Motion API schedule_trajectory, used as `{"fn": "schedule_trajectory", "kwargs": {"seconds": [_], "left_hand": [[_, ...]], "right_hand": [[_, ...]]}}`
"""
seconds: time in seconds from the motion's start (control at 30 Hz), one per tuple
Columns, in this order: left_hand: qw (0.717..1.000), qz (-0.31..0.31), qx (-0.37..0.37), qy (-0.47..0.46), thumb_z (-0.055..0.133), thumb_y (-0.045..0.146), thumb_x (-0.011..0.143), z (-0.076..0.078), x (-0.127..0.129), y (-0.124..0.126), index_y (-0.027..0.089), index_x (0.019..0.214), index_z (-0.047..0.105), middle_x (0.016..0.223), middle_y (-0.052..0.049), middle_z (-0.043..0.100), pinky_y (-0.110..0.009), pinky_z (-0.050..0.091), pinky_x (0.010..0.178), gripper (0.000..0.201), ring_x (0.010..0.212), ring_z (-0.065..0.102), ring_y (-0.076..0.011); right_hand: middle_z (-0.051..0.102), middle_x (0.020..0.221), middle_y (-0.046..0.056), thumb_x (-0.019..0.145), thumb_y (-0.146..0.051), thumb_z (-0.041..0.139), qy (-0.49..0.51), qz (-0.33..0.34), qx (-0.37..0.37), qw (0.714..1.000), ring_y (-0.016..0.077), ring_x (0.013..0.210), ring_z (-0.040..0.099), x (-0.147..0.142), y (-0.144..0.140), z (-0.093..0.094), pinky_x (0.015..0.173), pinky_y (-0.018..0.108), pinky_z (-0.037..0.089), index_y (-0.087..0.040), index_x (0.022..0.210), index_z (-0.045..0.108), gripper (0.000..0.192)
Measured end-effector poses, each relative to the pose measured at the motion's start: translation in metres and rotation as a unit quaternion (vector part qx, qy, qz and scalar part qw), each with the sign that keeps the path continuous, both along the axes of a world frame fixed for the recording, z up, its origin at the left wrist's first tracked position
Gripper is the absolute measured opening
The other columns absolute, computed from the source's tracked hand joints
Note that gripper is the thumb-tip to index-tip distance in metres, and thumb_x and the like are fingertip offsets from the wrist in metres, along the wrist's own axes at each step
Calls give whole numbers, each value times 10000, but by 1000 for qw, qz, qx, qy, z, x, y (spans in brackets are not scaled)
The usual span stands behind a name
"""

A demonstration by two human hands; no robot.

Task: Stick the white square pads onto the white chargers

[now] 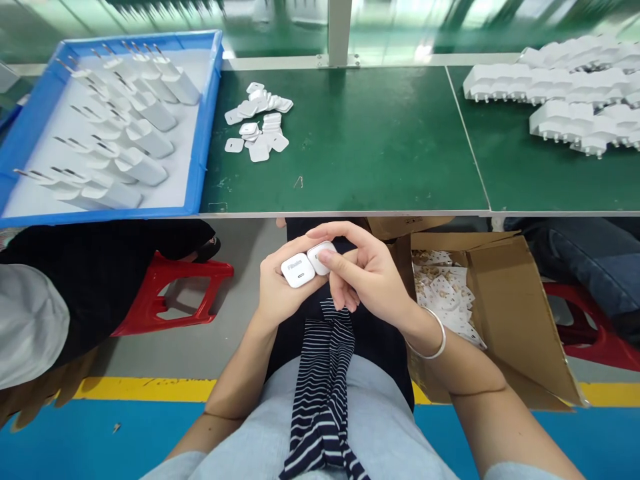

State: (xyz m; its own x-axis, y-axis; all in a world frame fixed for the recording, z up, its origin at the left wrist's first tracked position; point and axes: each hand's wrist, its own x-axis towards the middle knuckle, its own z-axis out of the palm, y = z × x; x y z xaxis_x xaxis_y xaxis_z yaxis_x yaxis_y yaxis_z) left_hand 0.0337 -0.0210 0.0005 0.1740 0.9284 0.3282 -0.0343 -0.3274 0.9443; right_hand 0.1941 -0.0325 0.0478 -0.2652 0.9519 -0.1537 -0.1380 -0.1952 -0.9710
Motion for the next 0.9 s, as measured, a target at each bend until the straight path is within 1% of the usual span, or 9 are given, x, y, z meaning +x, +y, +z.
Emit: {"fn": "schedule_trajectory", "kwargs": {"seconds": [0.13,0.27,0.37,0.5,0.63,0.73,0.8,0.83,0.9], "left_hand": [[999,9,26,33,801,191,816,-2,-2,0,219,1180,730,1208,-71,764,-346,610,986,372,1095,742,-214],[980,52,144,124,709,132,877,-6,-6,0,189,1249,686,1274,-96,734,-382,560,1102,377,1226,689,-217],[955,68,211,194,634,100,908,-8,-11,1,196,1301,641,1309,-97,716,-409,544,1131,406,1256,673,-213],[941,62,231,242,610,115,914,-8,-18,1,171,1290,622,1271,-113,732,-410,559,1115,381,1255,675,-218],[935,60,219,274,584,136,922,-4,-23,-1,150,1278,618,1272,-127,729,-417,562,1108,358,1254,675,-227],[944,43,173,278,618,173,925,11,-35,-1,175,1284,627,1285,-112,726,-368,599,1036,359,1208,700,-216],[946,53,139,287,667,180,902,32,-56,5,217,1292,640,1286,-76,729,-345,601,1008,393,1159,720,-203],[943,77,134,296,699,180,883,45,-72,11,231,1289,650,1276,-60,733,-336,595,1001,412,1138,725,-198],[922,171,166,305,800,190,806,77,-115,31,235,1255,676,1256,-34,740,-333,562,1031,468,1142,713,-199]], "right_hand": [[603,433,-77,927,-338,705,-53,-13,9,998,79,284,436,-6,1,1,313,183,333,-252,1227,630,321],[573,409,-95,811,-278,815,-123,-28,8,992,78,316,440,-12,6,0,356,183,335,-229,1330,583,570],[567,399,-95,785,-277,828,-117,-11,-4,993,80,327,446,-12,12,-3,376,180,337,-205,1378,551,658],[576,390,-81,773,-312,831,-99,58,-44,992,68,299,387,-12,18,-9,351,169,269,-169,1432,499,751],[591,420,-84,759,-271,850,-134,63,-13,989,72,355,447,-18,19,-9,409,165,349,-201,1493,447,840],[592,446,-90,794,-295,826,-104,69,3,992,88,361,471,-18,17,-5,408,179,384,-238,1532,393,858],[620,482,-72,841,-344,785,-44,67,16,997,107,360,492,-13,17,-3,386,197,398,-252,1532,385,804],[636,500,-60,862,-360,764,-17,57,24,998,115,363,503,-10,17,-3,381,207,406,-259,1521,400,759],[652,522,-44,887,-364,740,17,20,42,999,123,377,514,-3,19,-7,385,221,419,-266,1464,473,643]]}}
